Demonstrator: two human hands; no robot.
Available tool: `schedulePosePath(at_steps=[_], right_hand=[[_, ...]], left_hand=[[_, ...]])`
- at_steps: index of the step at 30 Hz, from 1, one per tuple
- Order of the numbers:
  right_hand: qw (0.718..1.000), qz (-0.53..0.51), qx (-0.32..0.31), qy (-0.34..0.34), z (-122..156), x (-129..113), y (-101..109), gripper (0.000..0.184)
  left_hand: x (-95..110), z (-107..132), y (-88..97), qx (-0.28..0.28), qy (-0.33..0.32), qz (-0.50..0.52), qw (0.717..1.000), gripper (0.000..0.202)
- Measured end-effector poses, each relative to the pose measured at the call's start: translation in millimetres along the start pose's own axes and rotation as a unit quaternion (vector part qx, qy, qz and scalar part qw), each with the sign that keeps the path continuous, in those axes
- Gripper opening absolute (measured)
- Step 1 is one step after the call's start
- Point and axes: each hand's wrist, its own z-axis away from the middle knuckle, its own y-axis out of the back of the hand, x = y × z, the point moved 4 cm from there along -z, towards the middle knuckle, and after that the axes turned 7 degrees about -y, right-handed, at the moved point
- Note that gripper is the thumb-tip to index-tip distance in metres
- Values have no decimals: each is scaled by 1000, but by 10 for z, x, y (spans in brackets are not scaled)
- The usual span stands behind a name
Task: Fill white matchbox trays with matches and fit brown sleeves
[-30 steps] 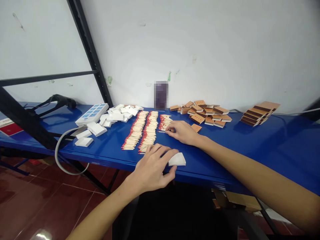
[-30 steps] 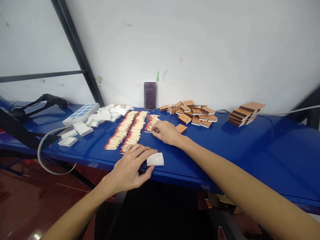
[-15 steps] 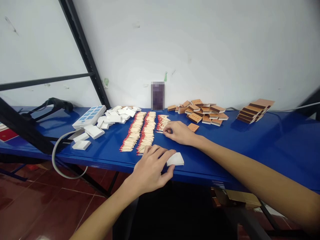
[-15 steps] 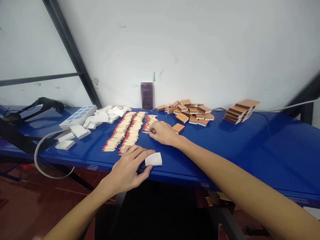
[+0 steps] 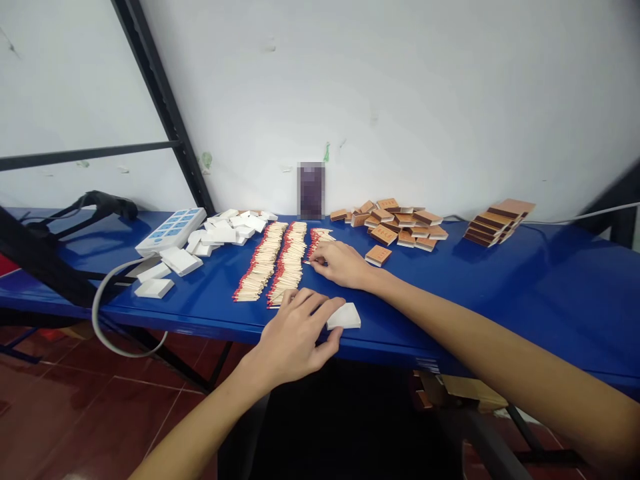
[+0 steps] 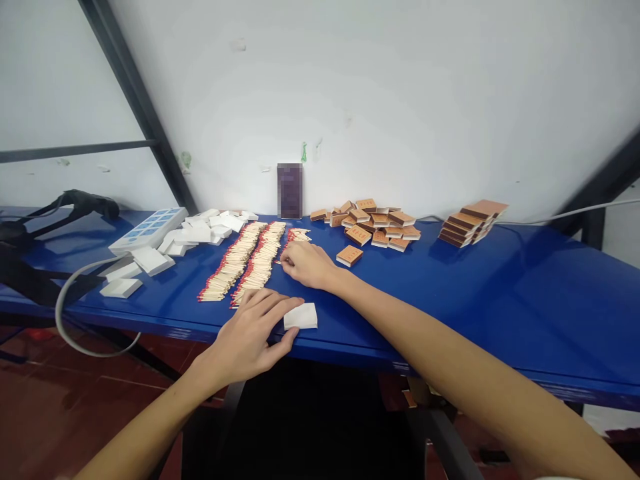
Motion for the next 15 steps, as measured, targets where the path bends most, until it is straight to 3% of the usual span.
schedulePosePath(at_steps=[8,15], right_hand=[[999,-8,-45,29,166,179,136,22],[996,-6,-58,68,188,131,185,23]], left_hand=[[-10,14,10,-7,4,2,1000,35],[0,17,-1,-6,3,-5,1000,33]])
